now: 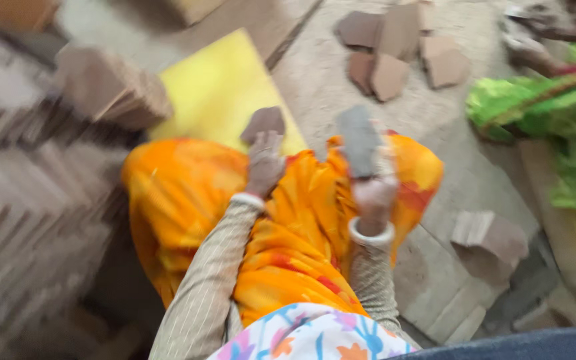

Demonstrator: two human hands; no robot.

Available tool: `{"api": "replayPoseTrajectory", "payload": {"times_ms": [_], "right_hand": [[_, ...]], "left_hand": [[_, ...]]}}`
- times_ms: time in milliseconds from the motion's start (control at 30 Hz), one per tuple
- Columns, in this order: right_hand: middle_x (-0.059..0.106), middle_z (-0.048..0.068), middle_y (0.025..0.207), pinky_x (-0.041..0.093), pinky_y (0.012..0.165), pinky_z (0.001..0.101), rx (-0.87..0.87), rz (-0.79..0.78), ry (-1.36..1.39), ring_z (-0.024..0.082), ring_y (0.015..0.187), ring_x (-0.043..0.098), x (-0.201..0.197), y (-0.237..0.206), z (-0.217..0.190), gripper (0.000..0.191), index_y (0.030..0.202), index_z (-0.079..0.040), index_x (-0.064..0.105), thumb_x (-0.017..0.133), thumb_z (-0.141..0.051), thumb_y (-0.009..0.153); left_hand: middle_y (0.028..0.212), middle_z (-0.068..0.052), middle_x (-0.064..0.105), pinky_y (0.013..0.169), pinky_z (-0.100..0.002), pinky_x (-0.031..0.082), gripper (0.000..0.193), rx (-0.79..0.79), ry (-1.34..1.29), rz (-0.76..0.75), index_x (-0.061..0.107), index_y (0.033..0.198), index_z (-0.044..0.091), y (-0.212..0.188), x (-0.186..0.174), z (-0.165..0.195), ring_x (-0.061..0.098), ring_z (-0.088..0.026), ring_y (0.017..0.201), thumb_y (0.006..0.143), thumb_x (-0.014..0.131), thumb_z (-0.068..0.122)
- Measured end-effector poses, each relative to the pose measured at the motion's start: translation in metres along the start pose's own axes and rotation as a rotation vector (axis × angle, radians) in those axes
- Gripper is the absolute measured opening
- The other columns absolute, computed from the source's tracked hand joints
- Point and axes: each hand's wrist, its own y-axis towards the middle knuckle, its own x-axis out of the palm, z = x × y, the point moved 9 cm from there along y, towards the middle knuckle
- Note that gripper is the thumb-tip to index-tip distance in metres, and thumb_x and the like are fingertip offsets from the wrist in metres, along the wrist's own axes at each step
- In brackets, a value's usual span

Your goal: The person sits on the floor and smooths small shaped wooden pieces one at a time, rubbing each piece against a sanding block resting on a yellow foam pad. Sanded pieces are set on the floor beside them and new pieces are taken from a nearby stack.

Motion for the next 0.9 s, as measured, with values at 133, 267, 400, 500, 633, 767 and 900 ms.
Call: {"api": "replayPoseTrajectory", "payload": {"times_ms": [133, 267, 400, 500, 633, 767, 900], "right_hand": [[0.059, 0.016, 0.148, 0.053, 0.102, 0.0466, -0.082, -0.092, -0.09, 0.035, 0.119, 0.065, 0.008, 0.007, -0.03, 0.062, 0.163, -0.001, 0.038, 0.049, -0.036, 0.113], [0.056, 0.014, 0.15, 0.053, 0.106, 0.0491, -0.01, -0.002, -0.106, 0.031, 0.13, 0.061, 0.017, 0.005, -0.017, 0.067, 0.16, 0.001, 0.036, 0.053, -0.038, 0.109], [0.054, 0.016, 0.151, 0.05, 0.109, 0.0499, 0.054, -0.011, -0.064, 0.031, 0.132, 0.059, 0.032, -0.011, -0.01, 0.07, 0.16, 0.004, 0.035, 0.054, -0.038, 0.108], [0.054, 0.018, 0.152, 0.049, 0.112, 0.0497, 0.067, -0.057, -0.064, 0.033, 0.134, 0.059, 0.035, -0.012, -0.01, 0.069, 0.158, 0.007, 0.036, 0.053, -0.038, 0.108], [0.053, 0.018, 0.15, 0.049, 0.109, 0.0488, 0.129, 0.07, -0.065, 0.033, 0.131, 0.058, 0.006, 0.007, 0.003, 0.065, 0.158, 0.005, 0.034, 0.05, -0.034, 0.108], [0.054, 0.017, 0.15, 0.05, 0.11, 0.0473, 0.123, 0.111, -0.07, 0.031, 0.131, 0.059, -0.02, 0.028, 0.016, 0.064, 0.158, 0.004, 0.034, 0.047, -0.034, 0.109], [0.057, 0.018, 0.147, 0.051, 0.109, 0.0467, 0.137, 0.1, -0.073, 0.031, 0.127, 0.062, -0.035, 0.038, 0.027, 0.061, 0.158, 0.004, 0.037, 0.046, -0.034, 0.111]], "left_hand": [[0.16, -0.015, 0.038, 0.117, -0.062, 0.019, 0.064, -0.016, 0.141, -0.106, 0.053, 0.145, 0.0, 0.014, 0.018, 0.004, 0.025, -0.04, 0.149, 0.091, 0.063, 0.033], [0.164, -0.016, 0.036, 0.125, -0.055, 0.021, 0.053, -0.064, 0.097, -0.202, 0.056, 0.137, 0.001, 0.04, 0.03, -0.01, 0.026, -0.036, 0.155, 0.095, 0.063, 0.034], [0.16, -0.019, 0.04, 0.123, -0.055, 0.023, 0.066, -0.033, 0.085, -0.142, 0.05, 0.142, -0.007, 0.069, 0.032, -0.016, 0.031, -0.035, 0.152, 0.094, 0.066, 0.035], [0.159, -0.021, 0.04, 0.122, -0.055, 0.025, 0.065, -0.03, 0.108, -0.117, 0.049, 0.141, -0.007, 0.079, 0.035, -0.019, 0.033, -0.036, 0.152, 0.093, 0.067, 0.033], [0.162, -0.023, 0.039, 0.124, -0.053, 0.026, 0.047, -0.092, 0.129, -0.098, 0.054, 0.126, 0.0, 0.066, 0.032, -0.018, 0.031, -0.039, 0.153, 0.091, 0.067, 0.028], [0.161, -0.024, 0.038, 0.121, -0.053, 0.027, 0.046, -0.066, 0.222, -0.075, 0.051, 0.129, -0.001, 0.06, 0.03, -0.013, 0.032, -0.04, 0.152, 0.094, 0.063, 0.026], [0.16, -0.023, 0.038, 0.122, -0.054, 0.026, 0.055, -0.058, 0.275, -0.093, 0.046, 0.142, -0.004, 0.071, 0.037, -0.014, 0.032, -0.04, 0.151, 0.098, 0.058, 0.026]]}}
